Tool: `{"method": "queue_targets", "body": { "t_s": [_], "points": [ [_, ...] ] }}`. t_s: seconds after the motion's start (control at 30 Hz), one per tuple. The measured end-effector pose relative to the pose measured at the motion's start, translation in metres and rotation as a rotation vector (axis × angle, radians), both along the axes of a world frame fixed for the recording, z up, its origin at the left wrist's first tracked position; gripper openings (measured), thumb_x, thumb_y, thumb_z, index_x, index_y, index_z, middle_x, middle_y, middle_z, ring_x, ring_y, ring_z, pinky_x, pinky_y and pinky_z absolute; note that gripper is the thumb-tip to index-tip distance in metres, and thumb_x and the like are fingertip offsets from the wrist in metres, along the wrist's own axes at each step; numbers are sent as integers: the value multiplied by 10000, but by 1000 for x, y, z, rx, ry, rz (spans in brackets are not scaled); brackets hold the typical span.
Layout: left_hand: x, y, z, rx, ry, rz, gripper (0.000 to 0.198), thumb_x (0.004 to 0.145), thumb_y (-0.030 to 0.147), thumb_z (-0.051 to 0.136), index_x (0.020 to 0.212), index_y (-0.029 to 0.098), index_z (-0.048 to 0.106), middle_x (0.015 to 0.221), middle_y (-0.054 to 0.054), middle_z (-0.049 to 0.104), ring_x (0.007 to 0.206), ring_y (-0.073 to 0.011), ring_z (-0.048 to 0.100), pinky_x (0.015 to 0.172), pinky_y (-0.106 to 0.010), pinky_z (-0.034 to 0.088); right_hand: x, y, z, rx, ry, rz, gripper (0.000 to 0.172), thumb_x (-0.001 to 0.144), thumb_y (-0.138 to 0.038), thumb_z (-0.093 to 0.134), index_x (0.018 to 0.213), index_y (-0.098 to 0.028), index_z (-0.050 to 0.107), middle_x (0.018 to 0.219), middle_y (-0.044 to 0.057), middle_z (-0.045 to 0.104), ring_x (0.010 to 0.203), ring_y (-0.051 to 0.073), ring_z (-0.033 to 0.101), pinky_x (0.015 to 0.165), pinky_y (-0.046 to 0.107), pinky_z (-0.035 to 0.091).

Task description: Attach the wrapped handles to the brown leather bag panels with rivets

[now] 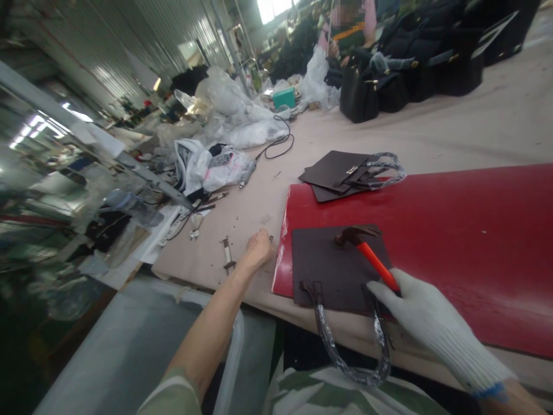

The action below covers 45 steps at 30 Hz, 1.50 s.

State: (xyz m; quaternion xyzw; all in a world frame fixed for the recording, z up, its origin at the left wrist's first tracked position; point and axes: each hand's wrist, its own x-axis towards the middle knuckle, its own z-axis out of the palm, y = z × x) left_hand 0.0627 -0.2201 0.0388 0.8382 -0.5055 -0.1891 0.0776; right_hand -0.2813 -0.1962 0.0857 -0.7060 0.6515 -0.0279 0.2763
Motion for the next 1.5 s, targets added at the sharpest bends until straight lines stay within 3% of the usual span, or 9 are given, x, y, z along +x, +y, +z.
{"method": "queue_targets", "body": {
  "t_s": [0.1,0.2,0.33,0.43,0.5,0.63,0.83,1.07,1.5],
  "points": [
    [2,-6,4,-3,120,42,137,623,192,721,691,136,618,787,-197,705,882,-355,691,761,-388,485,2,0,0,49,18,-4,323,917,-496,516,917,-194,628,750,79,667,688,239,623,592,298,355],
    [5,-3,15,-49,330,102,87,634,181,616,600,164,537,548,-73,575,626,-247,642,638,-338,491,5,3,4,60,44,-5,307,933,-488,497,881,-198,582,777,71,657,706,220,606,607,297,335],
    [-8,14,35,-156,716,94,125,711,275,493,774,168,509,673,-14,587,579,-135,592,615,-284,538,9,7,9,51,39,-18,290,937,-475,509,847,-201,539,782,54,642,728,202,598,604,295,283],
    [-46,33,42,-269,1154,97,298,708,386,633,846,175,473,793,-20,657,652,-145,659,648,-298,579,10,9,11,41,16,-37,280,930,-475,526,861,-204,542,777,44,636,715,191,591,598,292,257],
    [-80,45,39,-327,1273,29,364,735,406,708,908,181,480,849,-37,702,701,-172,697,659,-305,589,9,9,11,30,22,-48,279,927,-475,533,857,-205,537,751,36,621,679,182,572,589,292,240],
    [-126,59,20,-456,1080,-197,179,880,312,614,969,163,569,881,-54,727,829,-161,713,779,-275,568,9,11,11,16,17,-55,274,927,-465,536,850,-202,535,749,38,617,686,180,567,589,291,232],
    [-125,61,0,-496,1119,-100,162,885,286,603,974,152,578,795,-26,707,766,-158,720,760,-279,583,6,13,4,-20,11,-49,302,924,-486,527,816,-206,497,708,24,582,639,166,515,582,296,220],
    [-127,61,3,-437,1175,-113,167,887,315,598,925,157,562,855,-37,715,775,-170,739,673,-252,594,6,12,5,-5,9,-49,303,925,-481,524,806,-205,483,702,23,574,635,164,516,579,296,223],
    [-130,62,4,-435,1136,-140,150,879,309,609,916,165,592,846,-38,738,795,-163,733,694,-249,592,7,12,6,1,11,-54,285,928,-462,548,819,-204,493,689,14,567,620,155,504,576,292,211]
  ]
}}
